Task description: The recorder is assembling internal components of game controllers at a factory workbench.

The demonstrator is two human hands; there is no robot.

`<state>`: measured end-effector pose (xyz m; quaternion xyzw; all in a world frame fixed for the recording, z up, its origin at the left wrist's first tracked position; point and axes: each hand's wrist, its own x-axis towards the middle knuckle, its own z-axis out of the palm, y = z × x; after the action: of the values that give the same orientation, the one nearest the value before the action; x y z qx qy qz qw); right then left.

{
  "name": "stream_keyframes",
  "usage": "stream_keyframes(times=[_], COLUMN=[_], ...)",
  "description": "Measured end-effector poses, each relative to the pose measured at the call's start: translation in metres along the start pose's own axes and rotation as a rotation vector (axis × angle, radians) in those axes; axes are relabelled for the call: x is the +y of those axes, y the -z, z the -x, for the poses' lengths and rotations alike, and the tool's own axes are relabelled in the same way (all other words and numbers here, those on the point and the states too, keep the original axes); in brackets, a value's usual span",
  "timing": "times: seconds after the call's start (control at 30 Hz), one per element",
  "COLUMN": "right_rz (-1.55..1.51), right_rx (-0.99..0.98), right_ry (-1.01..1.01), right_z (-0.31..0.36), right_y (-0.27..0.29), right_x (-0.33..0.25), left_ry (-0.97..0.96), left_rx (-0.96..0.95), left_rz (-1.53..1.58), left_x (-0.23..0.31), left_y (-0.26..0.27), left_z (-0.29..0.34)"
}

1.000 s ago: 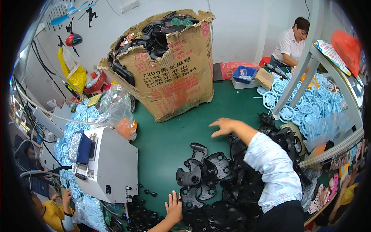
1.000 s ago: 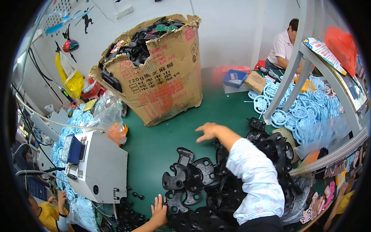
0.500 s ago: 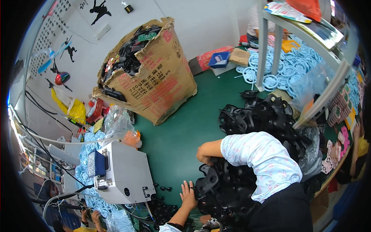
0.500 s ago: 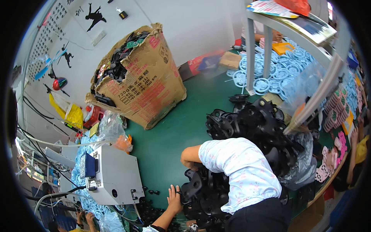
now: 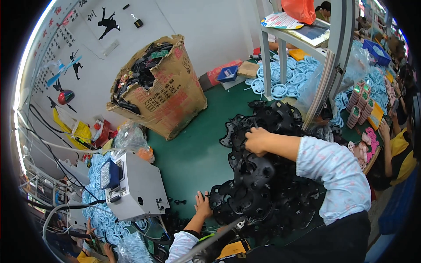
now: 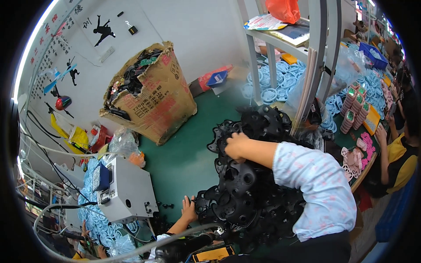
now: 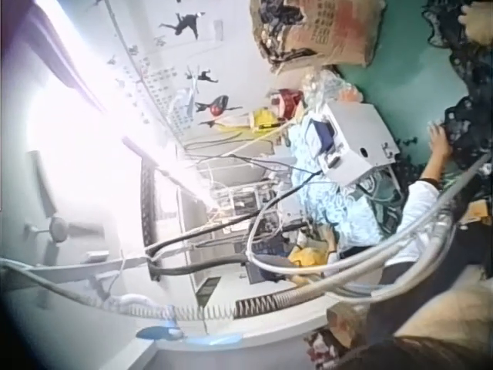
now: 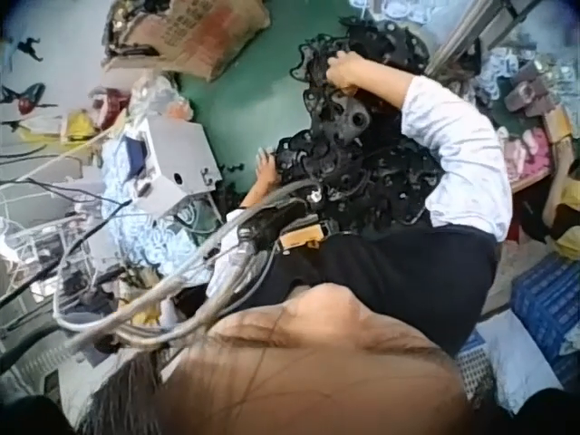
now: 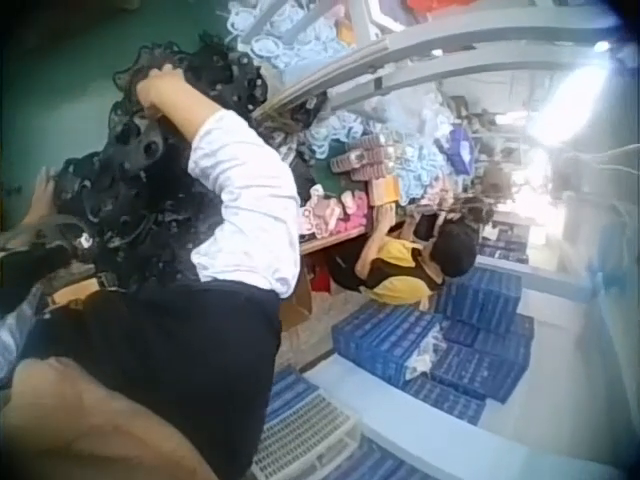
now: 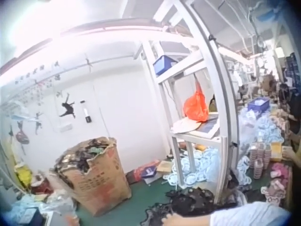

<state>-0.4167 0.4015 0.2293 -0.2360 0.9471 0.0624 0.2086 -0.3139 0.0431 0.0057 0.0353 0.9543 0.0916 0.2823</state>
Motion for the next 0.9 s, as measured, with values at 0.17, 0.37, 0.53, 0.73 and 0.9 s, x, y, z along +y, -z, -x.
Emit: stream_keyframes(times=[0.17, 0.37, 0.53, 0.73, 0.9], right_rz=[-0.028, -0.36, -0.448, -0.514, -0.607], right_rx=[0.147, 0.406, 0.369, 0.383, 0.597], right_ry=[-0.105, -0.268, -0.287, -0.296, -0.225], right_z=[0.048, 0.094, 0.121, 0.137, 0.169], right_y=[-0.028, -0.089, -0.076, -0.073, -0.076], right_x=[0.018, 0.048, 0.01, -0.015, -0.043], left_ry=[-0.054, -0.28, -0.328, -0.424, -0.561], left_rx=[0.0, -0.322, -0.515, -0.485, -0.271], left_rz=[0.132, 1.096, 1.01, 1.025, 0.838], left_x=[-0.021, 0.057, 0.092, 0.098, 0.057], left_y=[-0.016, 0.054, 0.064, 0.045, 0.037], left_z=[-0.019, 0.031, 0.036, 0.009, -0.003])
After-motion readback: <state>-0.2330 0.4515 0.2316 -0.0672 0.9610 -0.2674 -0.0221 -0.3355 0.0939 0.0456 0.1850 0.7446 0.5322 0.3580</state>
